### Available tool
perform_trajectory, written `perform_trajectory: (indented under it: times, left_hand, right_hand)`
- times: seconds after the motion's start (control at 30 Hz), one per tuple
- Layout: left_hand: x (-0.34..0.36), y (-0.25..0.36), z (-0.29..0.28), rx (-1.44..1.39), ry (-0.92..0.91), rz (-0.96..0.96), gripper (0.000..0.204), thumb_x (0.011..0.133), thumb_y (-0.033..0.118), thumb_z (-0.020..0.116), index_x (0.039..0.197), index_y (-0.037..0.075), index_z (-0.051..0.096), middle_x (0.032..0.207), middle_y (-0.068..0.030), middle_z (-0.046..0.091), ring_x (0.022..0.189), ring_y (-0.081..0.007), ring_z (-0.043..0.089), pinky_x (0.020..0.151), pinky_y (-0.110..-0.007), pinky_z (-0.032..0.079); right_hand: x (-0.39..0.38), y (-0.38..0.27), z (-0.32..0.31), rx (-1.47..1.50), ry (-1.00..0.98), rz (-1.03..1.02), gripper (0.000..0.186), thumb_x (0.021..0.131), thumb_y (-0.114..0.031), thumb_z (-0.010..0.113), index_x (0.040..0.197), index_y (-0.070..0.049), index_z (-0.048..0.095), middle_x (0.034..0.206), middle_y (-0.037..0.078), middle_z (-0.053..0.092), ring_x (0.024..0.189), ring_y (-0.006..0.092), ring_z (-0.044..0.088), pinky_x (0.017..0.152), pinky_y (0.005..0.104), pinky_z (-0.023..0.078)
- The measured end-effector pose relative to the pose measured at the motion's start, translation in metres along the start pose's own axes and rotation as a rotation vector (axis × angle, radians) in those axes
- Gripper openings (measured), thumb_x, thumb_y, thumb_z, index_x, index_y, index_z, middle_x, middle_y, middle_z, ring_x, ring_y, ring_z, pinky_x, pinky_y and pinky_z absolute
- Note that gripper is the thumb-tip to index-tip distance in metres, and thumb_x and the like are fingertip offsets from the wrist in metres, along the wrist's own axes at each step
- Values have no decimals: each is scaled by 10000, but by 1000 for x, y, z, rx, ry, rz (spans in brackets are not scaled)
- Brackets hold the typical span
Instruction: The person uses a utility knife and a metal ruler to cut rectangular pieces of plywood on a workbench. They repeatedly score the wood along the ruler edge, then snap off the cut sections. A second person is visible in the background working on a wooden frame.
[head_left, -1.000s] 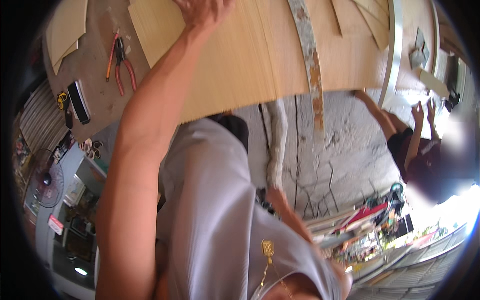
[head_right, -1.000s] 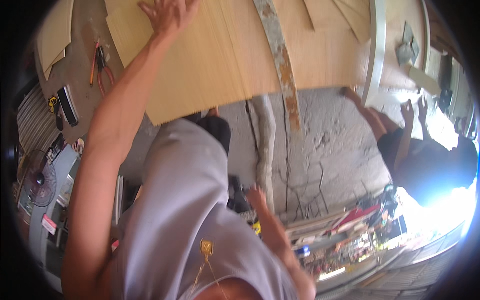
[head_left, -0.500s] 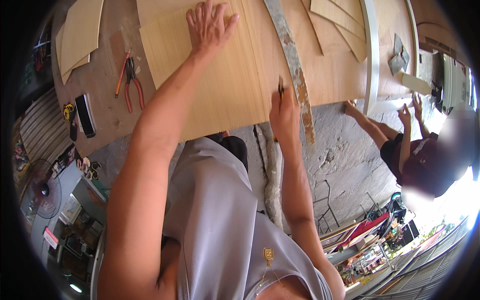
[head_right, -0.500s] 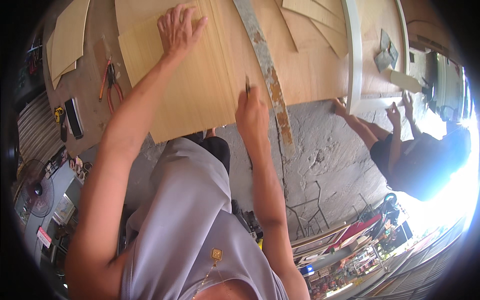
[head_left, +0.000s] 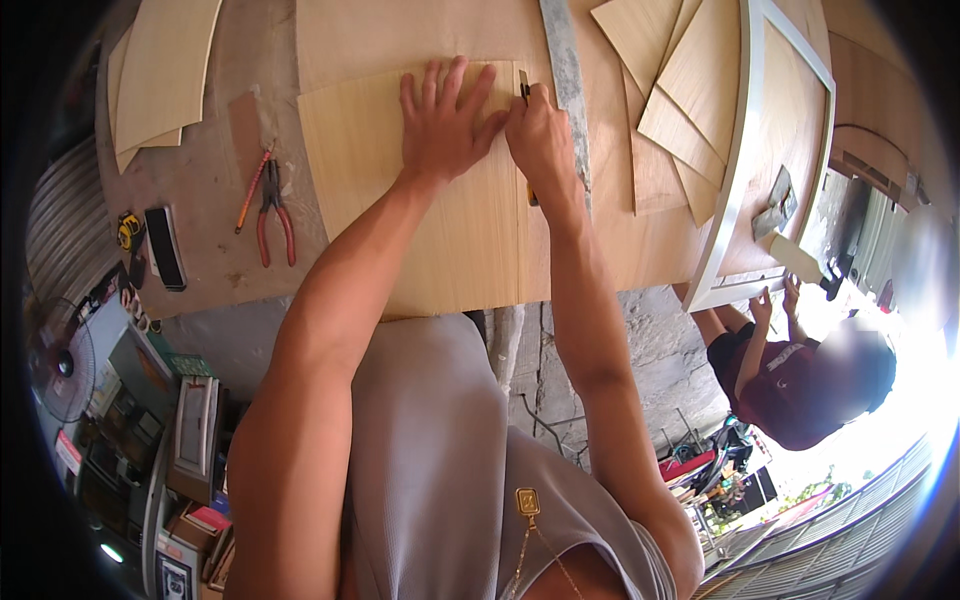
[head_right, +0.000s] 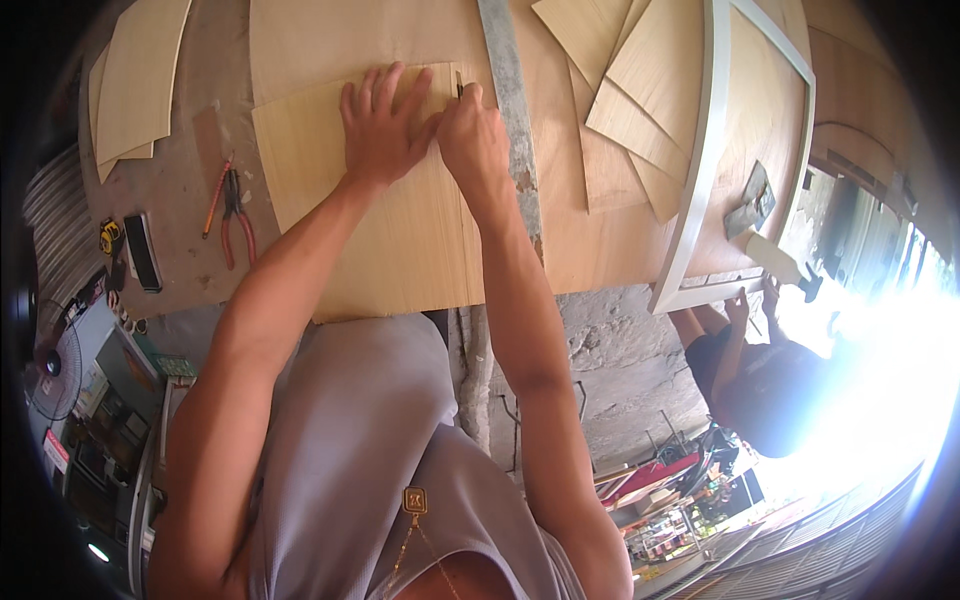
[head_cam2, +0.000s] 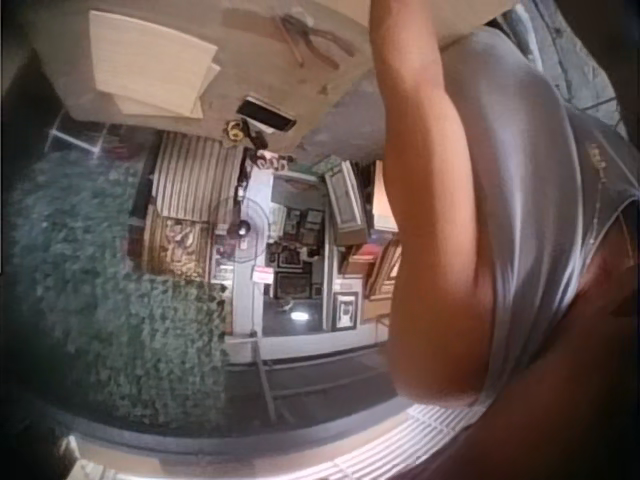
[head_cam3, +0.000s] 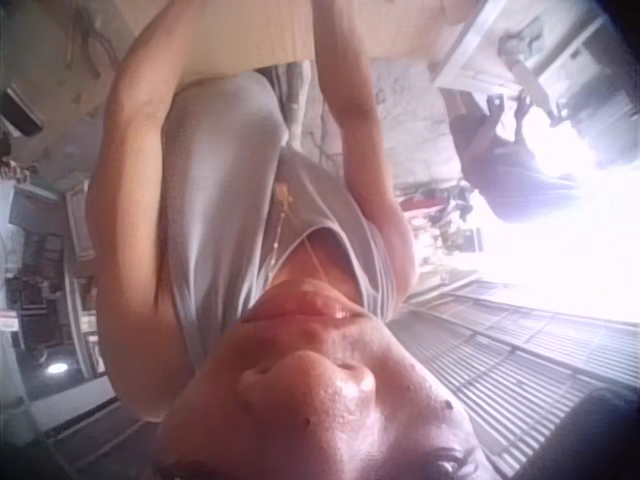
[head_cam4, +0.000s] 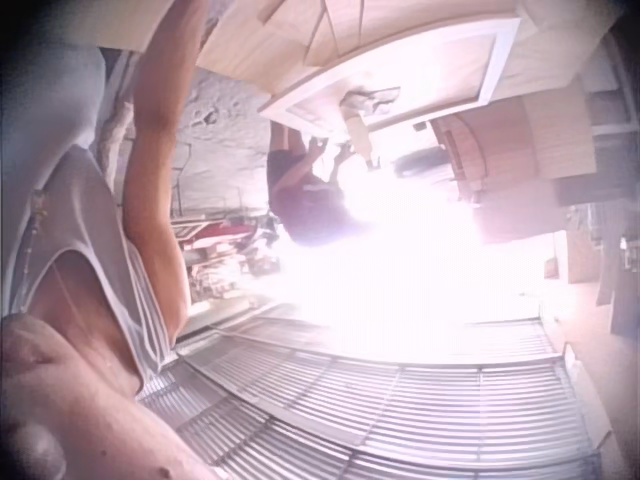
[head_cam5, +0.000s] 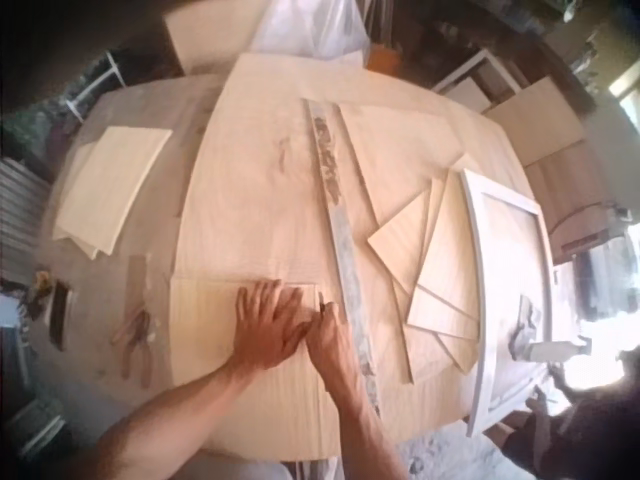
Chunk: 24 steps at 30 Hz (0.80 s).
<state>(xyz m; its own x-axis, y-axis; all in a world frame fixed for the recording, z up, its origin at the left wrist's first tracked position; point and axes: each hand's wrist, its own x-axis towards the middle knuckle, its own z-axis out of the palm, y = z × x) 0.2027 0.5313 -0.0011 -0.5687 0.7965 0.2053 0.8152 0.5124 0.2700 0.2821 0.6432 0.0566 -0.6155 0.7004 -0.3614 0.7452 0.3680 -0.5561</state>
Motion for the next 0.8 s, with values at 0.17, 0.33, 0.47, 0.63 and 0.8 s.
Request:
perform_trajectory:
  times: [0.17, 0.33, 0.47, 0.63, 0.8]
  left_hand:
    - [3, 0, -2, 1, -72, -12, 564, 923, 496, 545, 1437, 278, 466, 1463, -77, 382, 1346, -359, 320, 1079, -632, 226]
    - [3, 0, -1, -14, -111, -35, 584, 914, 518, 536, 1446, 291, 449, 1478, -78, 370, 1364, -358, 306, 1090, -636, 203]
    - [3, 0, 0, -35, -100, -38, 593, 896, 503, 564, 1444, 304, 457, 1475, -74, 367, 1359, -356, 309, 1083, -631, 210]
    - [0, -1, 2, -32, -57, -23, 607, 886, 502, 579, 1444, 296, 460, 1472, -77, 367, 1352, -356, 315, 1076, -631, 216]
    - [1, -2, 3, -24, -23, -7, 612, 873, 508, 598, 1431, 287, 479, 1451, -78, 382, 1338, -351, 326, 1062, -628, 232]
  right_hand:
    - [9, -11, -6, -3, -42, 42, 270, 969, -235, 474, 957, 29, 533, 762, 329, 624, 781, 524, 611, 684, 565, 492]
    - [16, -14, -7, -33, -47, 52, 271, 974, -236, 477, 953, 27, 535, 752, 318, 627, 772, 523, 610, 690, 569, 486]
    - [18, -12, -6, -7, -52, 49, 255, 972, -225, 485, 949, 24, 534, 750, 314, 628, 767, 524, 609, 686, 572, 481]
    - [17, -17, -12, -24, -128, 48, 294, 979, -220, 439, 1028, 55, 530, 800, 332, 646, 781, 508, 646, 687, 548, 514]
    - [20, -10, -7, -62, -103, -22, 274, 930, -194, 494, 1026, 60, 534, 813, 328, 651, 799, 498, 652, 704, 534, 526]
